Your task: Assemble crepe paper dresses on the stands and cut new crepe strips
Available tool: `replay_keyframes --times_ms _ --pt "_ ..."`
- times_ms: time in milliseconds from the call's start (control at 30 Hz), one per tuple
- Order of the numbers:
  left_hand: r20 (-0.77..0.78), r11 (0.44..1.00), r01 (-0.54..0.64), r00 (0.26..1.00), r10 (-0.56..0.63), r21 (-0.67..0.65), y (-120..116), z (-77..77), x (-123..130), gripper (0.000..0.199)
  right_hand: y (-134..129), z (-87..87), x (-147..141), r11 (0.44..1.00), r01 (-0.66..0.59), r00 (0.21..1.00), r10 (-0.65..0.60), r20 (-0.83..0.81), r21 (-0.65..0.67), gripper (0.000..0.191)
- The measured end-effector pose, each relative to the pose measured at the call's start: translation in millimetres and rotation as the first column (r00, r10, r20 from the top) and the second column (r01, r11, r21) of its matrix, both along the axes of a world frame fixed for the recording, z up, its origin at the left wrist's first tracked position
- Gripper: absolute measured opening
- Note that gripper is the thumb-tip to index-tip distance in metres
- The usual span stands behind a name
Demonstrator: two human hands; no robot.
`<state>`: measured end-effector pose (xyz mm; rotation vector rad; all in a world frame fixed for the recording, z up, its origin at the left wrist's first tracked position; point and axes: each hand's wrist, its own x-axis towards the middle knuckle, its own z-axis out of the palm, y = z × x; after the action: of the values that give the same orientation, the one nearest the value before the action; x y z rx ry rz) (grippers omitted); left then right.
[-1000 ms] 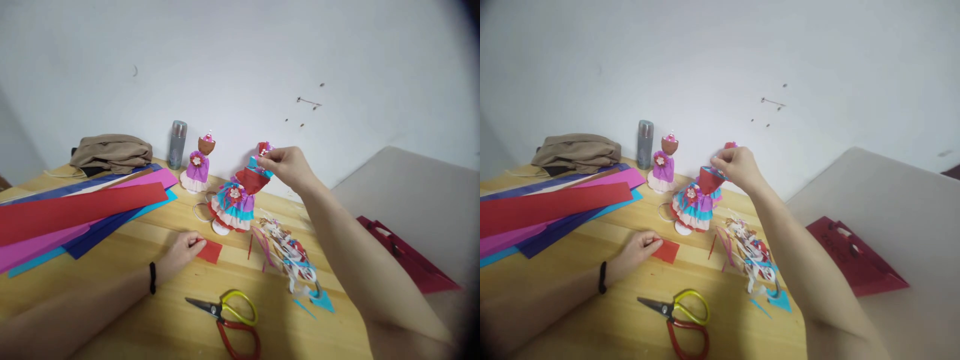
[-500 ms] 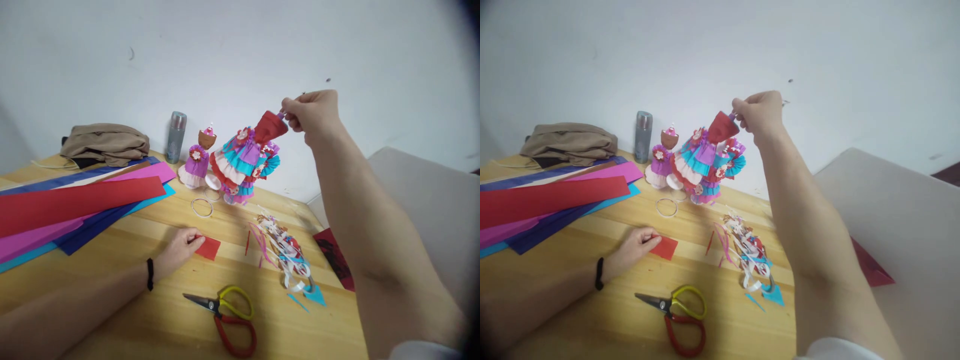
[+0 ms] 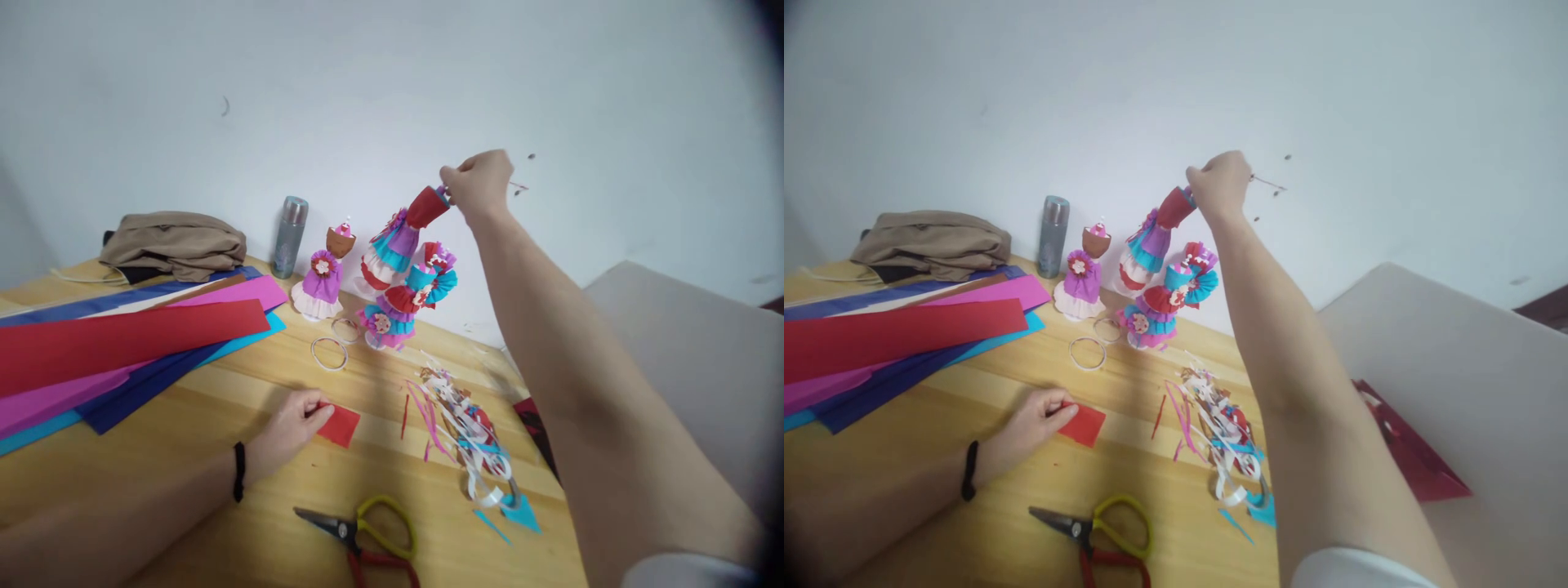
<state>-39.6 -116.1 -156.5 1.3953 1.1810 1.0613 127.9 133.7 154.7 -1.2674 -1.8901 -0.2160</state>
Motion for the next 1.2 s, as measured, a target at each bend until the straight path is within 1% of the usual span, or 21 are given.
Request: replay_keyframes --times_ms 100,200,267,367,467,533,633,767,933,1067,1200 --pt "-0.002 1.0 -0.004 1.0 0.004 0.009 0 0.5 1 0.033 11 -15.2 -14 0.997 0.079 0.997 -0.079 -0.004 -0.011 0.016" --pt "0.002 1.0 -0.004 1.0 0.004 0.01 0 1.9 1 0.032 23 -31.7 -28 0.99 0.111 0.992 -0.105 0.071 -0.086 0.013" --pt "-0.001 1.0 0.001 1.0 -0.001 0.009 0 2.9 2 0.029 31 -41.8 -35 0.983 0.128 0.985 -0.11 0.133 -0.134 0.013" --pt "-0.005 1.0 0.008 1.0 -0.008 -0.003 0 3.4 2 0.027 42 -54.5 -44 0.979 0.119 0.98 -0.089 0.178 -0.167 0.011" --pt "-0.022 1.0 -0.002 1.0 0.002 -0.012 1 2.0 2 0.026 52 -63.2 -49 0.977 0.106 0.977 -0.067 0.203 -0.183 0.017" --pt "-0.036 1.0 -0.001 0.999 0.0 -0.014 2 0.1 2 0.025 59 -66.6 -51 0.977 0.101 0.976 -0.061 0.209 -0.187 0.02" --pt "-0.031 0.999 0.022 0.999 -0.023 -0.027 2 -2.7 2 0.026 68 -68.7 -50 0.978 0.107 0.977 -0.07 0.201 -0.179 0.017" --pt "-0.075 0.998 0.03 0.997 -0.034 -0.056 1 -2.2 2 0.027 78 -70.3 -45 0.973 0.136 0.975 -0.098 0.201 -0.185 0.017" --pt "-0.146 0.997 0.02 0.989 -0.032 -0.081 1 1.9 3 0.027 88 -75.2 -32 0.944 0.232 0.937 -0.152 0.315 -0.236 0.027" --pt "-0.168 0.993 0.037 0.984 -0.056 -0.112 1 3.5 3 0.027 97 -75.4 -18 0.917 0.266 0.919 -0.148 0.366 -0.296 0.022" --pt "-0.181 0.993 0.049 0.981 -0.067 -0.106 1 5.1 3 0.026 105 -72.2 -6 0.899 0.295 0.908 -0.157 0.389 -0.325 0.021"
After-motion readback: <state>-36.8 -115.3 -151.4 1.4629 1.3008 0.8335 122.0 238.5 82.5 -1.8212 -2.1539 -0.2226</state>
